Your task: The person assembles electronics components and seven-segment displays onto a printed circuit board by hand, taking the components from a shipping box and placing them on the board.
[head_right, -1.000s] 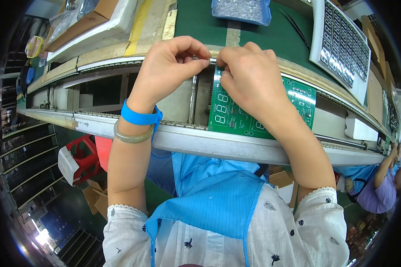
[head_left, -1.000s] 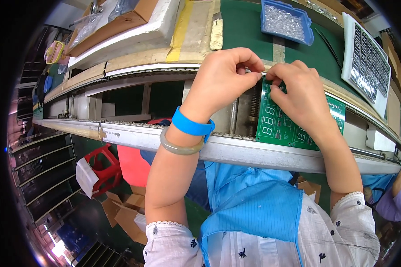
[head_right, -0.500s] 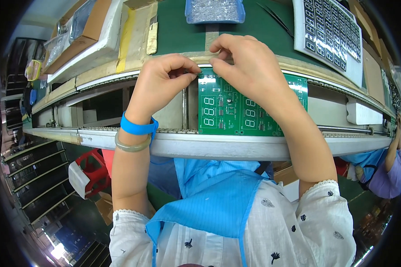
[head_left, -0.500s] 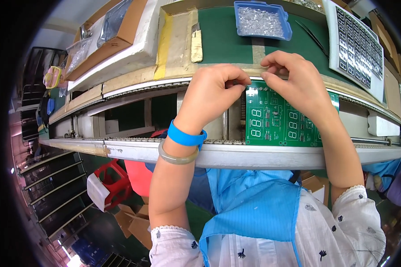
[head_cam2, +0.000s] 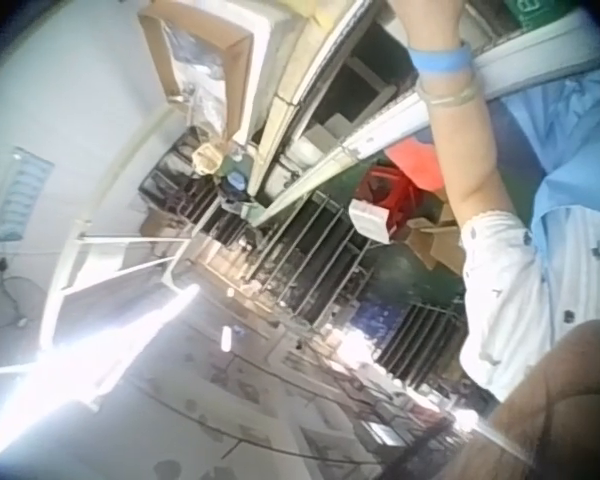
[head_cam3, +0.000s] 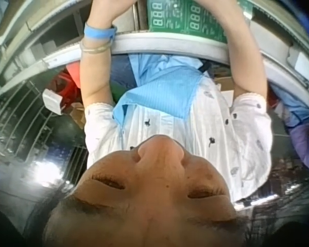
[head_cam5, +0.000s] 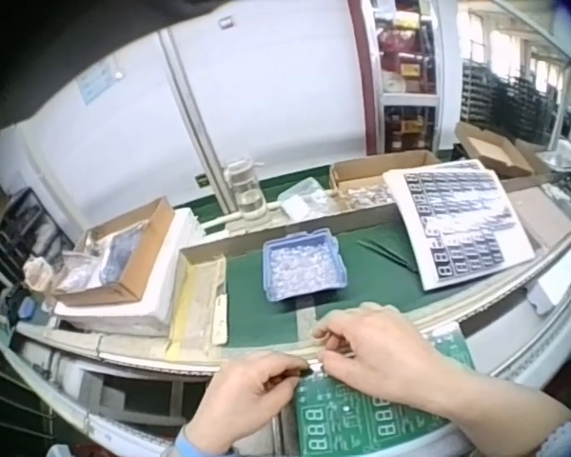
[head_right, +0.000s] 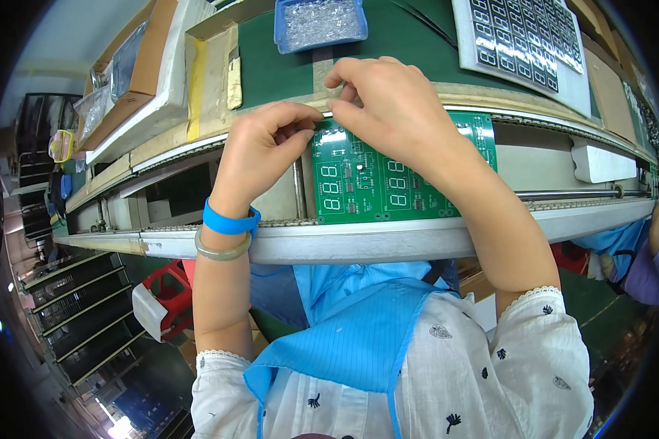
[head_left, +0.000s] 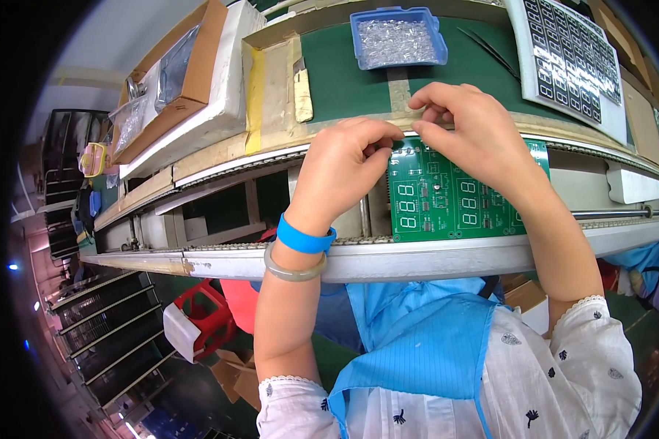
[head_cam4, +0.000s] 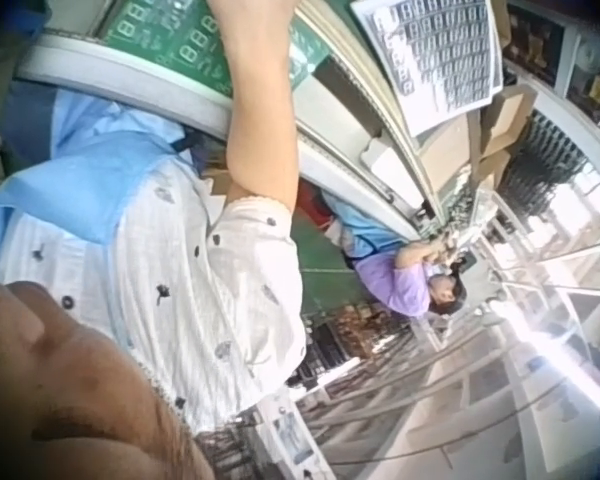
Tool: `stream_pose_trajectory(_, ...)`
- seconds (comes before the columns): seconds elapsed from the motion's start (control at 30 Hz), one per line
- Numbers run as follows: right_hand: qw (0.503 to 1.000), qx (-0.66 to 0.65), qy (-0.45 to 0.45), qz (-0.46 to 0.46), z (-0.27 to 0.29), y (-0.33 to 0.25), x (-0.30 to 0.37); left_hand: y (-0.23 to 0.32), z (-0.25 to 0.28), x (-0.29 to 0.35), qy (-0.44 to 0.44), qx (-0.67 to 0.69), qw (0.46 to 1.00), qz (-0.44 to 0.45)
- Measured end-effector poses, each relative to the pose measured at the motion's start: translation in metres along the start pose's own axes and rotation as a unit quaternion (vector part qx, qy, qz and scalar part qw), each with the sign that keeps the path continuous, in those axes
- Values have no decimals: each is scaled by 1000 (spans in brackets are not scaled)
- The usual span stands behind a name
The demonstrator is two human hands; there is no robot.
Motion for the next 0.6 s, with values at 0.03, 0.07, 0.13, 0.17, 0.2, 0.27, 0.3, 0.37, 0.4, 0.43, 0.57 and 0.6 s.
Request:
stream_pose_trajectory(0.03, 1000, -1, 2, -1, 1, 0, 0, 1, 0, 0, -2, -1, 1000, -1)
stream_pose_trajectory(0.07, 1000, -5, 1, -3, 1, 0, 0, 1, 0, 0, -2, 4, 1000, 6)
stream_pose_trajectory(0.13, 1000, -10, 2, -7, 2, 2, 0, 0, -1, 0, -4, 9, 1000, 10)
stream_pose_trajectory(0.17, 1000, -9, 7, 1, 3, 2, 0, 0, -1, 0, -1, 8, 1000, 7)
stream_pose_trajectory(0.2, 1000, -9, 12, 8, 4, 1, 0, 0, 0, 0, 2, 7, 1000, 4)
stream_pose_trajectory(0.27, 1000, -10, 11, 4, 5, 1, 0, 0, -1, 1, 4, 7, 1000, 6)
stream_pose_trajectory(0.3, 1000, -11, 9, 2, 5, 1, 0, -1, -1, 1, 6, 7, 1000, 7)
stream_pose_trajectory(0.37, 1000, -13, 9, 0, 6, 2, 0, 0, -1, 1, 4, 5, 1000, 8)
stream_pose_trajectory(0.4, 1000, -15, 9, -2, 6, 2, 0, -1, -1, 1, 3, 2, 1000, 9)
stream_pose_trajectory(0.43, 1000, -15, 9, -2, 7, 1, 0, -1, -1, 1, 2, 2, 1000, 9)
stream_pose_trajectory(0.57, 1000, -24, 14, -9, 9, 2, -1, 5, 1, 2, 7, -29, 1000, -7)
stream_pose_trajectory(0.6, 1000, -21, 20, -5, 10, 1, -1, 5, 0, 2, 6, -37, 999, -9)
Point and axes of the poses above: each hand's wrist, its own x-axis away from the middle knuckle, its own z-axis out of the back of the hand, y = z × x, the point moved 10 cm from there along -x, towards the middle knuckle, and after that the axes turned 2 degrees about z, right-handed, at the moved point
